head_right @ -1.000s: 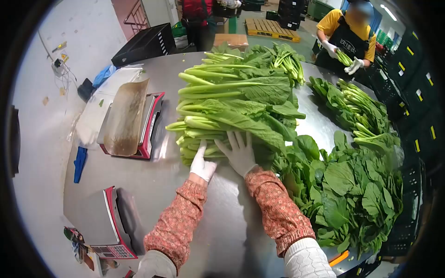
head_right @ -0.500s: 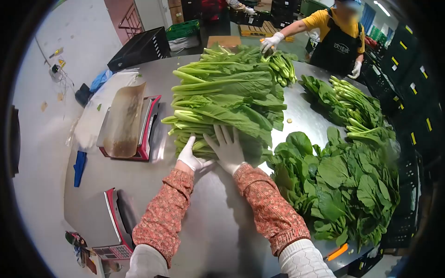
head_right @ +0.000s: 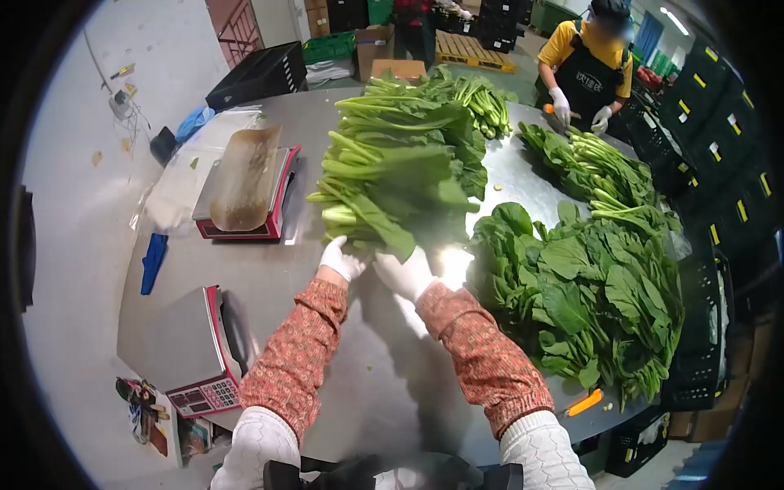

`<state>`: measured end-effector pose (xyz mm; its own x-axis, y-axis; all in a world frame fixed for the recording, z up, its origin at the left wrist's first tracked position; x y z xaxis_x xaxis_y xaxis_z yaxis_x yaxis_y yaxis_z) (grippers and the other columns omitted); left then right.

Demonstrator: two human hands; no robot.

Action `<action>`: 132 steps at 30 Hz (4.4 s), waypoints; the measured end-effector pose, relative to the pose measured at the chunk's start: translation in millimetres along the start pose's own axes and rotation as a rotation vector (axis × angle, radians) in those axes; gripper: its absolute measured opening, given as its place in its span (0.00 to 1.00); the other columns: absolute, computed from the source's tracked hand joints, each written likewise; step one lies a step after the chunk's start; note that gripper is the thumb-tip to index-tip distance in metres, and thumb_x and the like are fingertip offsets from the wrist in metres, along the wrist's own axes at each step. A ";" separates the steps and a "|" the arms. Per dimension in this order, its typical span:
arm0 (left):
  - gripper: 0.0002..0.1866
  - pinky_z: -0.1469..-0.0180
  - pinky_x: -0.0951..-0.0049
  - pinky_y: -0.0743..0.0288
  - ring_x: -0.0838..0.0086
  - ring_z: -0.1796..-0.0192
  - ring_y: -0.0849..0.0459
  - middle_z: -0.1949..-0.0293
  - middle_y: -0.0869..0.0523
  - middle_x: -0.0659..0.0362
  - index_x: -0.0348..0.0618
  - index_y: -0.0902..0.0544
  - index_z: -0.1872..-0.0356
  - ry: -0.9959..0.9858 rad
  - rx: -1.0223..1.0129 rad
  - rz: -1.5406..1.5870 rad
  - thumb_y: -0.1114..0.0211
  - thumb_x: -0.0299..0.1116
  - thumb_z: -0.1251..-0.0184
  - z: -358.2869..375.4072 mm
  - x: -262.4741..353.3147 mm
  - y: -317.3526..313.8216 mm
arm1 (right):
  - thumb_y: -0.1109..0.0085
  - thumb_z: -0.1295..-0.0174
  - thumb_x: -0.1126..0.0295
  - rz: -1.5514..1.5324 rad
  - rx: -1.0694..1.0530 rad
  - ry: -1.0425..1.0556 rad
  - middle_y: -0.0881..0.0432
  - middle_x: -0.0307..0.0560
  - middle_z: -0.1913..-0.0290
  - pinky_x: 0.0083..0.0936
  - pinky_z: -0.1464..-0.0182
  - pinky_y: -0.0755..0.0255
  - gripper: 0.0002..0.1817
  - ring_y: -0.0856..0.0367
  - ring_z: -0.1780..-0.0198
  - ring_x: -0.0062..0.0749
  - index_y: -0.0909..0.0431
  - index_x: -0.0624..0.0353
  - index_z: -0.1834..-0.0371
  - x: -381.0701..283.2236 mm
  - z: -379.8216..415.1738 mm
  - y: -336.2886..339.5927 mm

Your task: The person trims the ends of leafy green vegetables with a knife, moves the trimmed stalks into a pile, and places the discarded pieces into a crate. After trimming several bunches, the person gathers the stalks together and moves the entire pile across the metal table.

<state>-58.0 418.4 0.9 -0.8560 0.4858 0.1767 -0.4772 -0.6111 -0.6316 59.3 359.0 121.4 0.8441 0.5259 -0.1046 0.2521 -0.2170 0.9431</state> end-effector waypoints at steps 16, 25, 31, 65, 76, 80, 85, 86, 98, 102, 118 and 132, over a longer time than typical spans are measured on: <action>0.20 0.36 0.58 0.29 0.65 0.40 0.23 0.40 0.21 0.54 0.44 0.25 0.40 -0.249 -0.160 0.170 0.51 0.43 0.22 3.2 -31.5 4.1 | 0.27 0.56 0.47 -0.021 0.037 -0.164 0.40 0.71 0.28 0.57 0.26 0.50 0.59 0.42 0.26 0.61 0.48 0.62 0.23 29.6 -80.1 -45.2; 0.25 0.29 0.66 0.40 0.64 0.29 0.33 0.30 0.29 0.55 0.46 0.30 0.33 1.481 -0.844 1.492 0.56 0.45 0.24 -114.0 -110.5 -54.8 | 0.32 0.49 0.59 0.084 -0.294 -0.019 0.20 0.56 0.49 0.40 0.44 0.29 0.44 0.22 0.48 0.50 0.38 0.52 0.26 54.4 -122.9 -7.8; 0.25 0.50 0.65 0.23 0.67 0.55 0.16 0.54 0.15 0.59 0.51 0.21 0.49 0.245 -0.563 0.161 0.54 0.59 0.24 -103.9 -116.8 -44.0 | 0.46 0.36 0.69 0.106 -0.039 0.013 0.43 0.57 0.23 0.53 0.29 0.42 0.35 0.38 0.26 0.50 0.42 0.40 0.23 65.9 -104.5 -53.9; 0.38 0.68 0.59 0.14 0.49 0.64 0.12 0.53 0.17 0.34 0.25 0.31 0.38 -0.082 -0.139 -0.747 0.32 0.51 0.35 -16.7 -12.1 68.8 | 0.29 0.50 0.58 -0.016 -0.101 0.022 0.41 0.60 0.25 0.51 0.29 0.41 0.50 0.36 0.28 0.50 0.45 0.52 0.23 37.1 -73.5 -13.6; 0.25 0.63 0.64 0.13 0.56 0.61 0.11 0.55 0.15 0.42 0.30 0.28 0.45 -0.111 -0.195 -0.629 0.33 0.40 0.33 21.5 -11.8 66.9 | 0.29 0.48 0.57 -0.010 -0.019 0.030 0.35 0.58 0.28 0.44 0.26 0.44 0.46 0.37 0.28 0.50 0.40 0.57 0.26 15.4 -38.8 25.7; 0.22 0.62 0.67 0.14 0.60 0.61 0.12 0.55 0.15 0.44 0.32 0.27 0.47 -0.201 -0.195 -0.552 0.34 0.40 0.31 19.1 -7.4 79.5 | 0.32 0.45 0.61 -0.060 0.078 -0.060 0.33 0.57 0.29 0.47 0.27 0.42 0.41 0.35 0.29 0.51 0.38 0.58 0.28 5.2 16.8 42.9; 0.20 0.60 0.69 0.15 0.61 0.59 0.12 0.55 0.15 0.44 0.31 0.25 0.48 -0.186 -0.167 -0.586 0.36 0.39 0.29 31.8 -8.9 93.4 | 0.32 0.44 0.65 -0.097 0.035 -0.250 0.32 0.56 0.30 0.46 0.28 0.41 0.37 0.33 0.30 0.49 0.35 0.61 0.30 -20.9 157.7 66.7; 0.19 0.60 0.69 0.15 0.61 0.59 0.12 0.55 0.15 0.45 0.31 0.25 0.48 -0.178 -0.183 -0.596 0.37 0.39 0.29 33.4 -11.6 98.4 | 0.32 0.44 0.65 -0.121 0.016 -0.342 0.32 0.56 0.30 0.46 0.28 0.40 0.37 0.32 0.31 0.50 0.34 0.62 0.31 -26.4 192.3 70.3; 0.27 0.40 0.61 0.21 0.53 0.41 0.20 0.39 0.23 0.42 0.31 0.34 0.35 0.038 -0.196 -0.824 0.44 0.41 0.25 69.6 -88.8 171.7 | 0.37 0.40 0.66 -0.082 0.052 -1.131 0.20 0.53 0.42 0.39 0.36 0.33 0.23 0.24 0.41 0.48 0.24 0.62 0.42 -123.2 496.2 104.5; 0.27 0.37 0.59 0.23 0.52 0.37 0.23 0.37 0.25 0.42 0.31 0.34 0.35 0.020 -0.174 -0.827 0.43 0.41 0.25 77.4 -79.6 194.2 | 0.37 0.40 0.67 -0.024 0.128 -1.097 0.18 0.51 0.46 0.39 0.38 0.31 0.21 0.22 0.44 0.47 0.23 0.61 0.44 -132.7 520.4 102.6; 0.29 0.36 0.59 0.26 0.55 0.35 0.24 0.35 0.26 0.43 0.31 0.34 0.32 -0.497 0.043 -0.931 0.39 0.39 0.27 172.5 -148.7 215.0 | 0.49 0.38 0.71 0.414 -0.321 -0.754 0.28 0.53 0.34 0.44 0.27 0.43 0.19 0.34 0.29 0.44 0.25 0.54 0.42 91.7 606.6 89.1; 0.36 0.22 0.54 0.56 0.44 0.25 0.44 0.27 0.40 0.36 0.27 0.38 0.30 -1.033 -0.530 -1.973 0.42 0.44 0.30 191.1 -538.7 141.2 | 0.42 0.39 0.77 0.042 0.357 -1.172 0.24 0.51 0.56 0.38 0.54 0.26 0.24 0.22 0.56 0.49 0.27 0.58 0.37 24.2 810.8 182.3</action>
<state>297.7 -49.0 -39.2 0.5806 -0.4051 0.7062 -0.6445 0.3014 0.7027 509.4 -334.7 34.7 0.7236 -0.5048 -0.4707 0.1741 -0.5264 0.8322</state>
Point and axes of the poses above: each hand's wrist, its own z-axis away from the middle knuckle, its own y-axis out of the back of the hand, x = y × z, the point moved 6 cm from there along -z, towards the middle knuckle
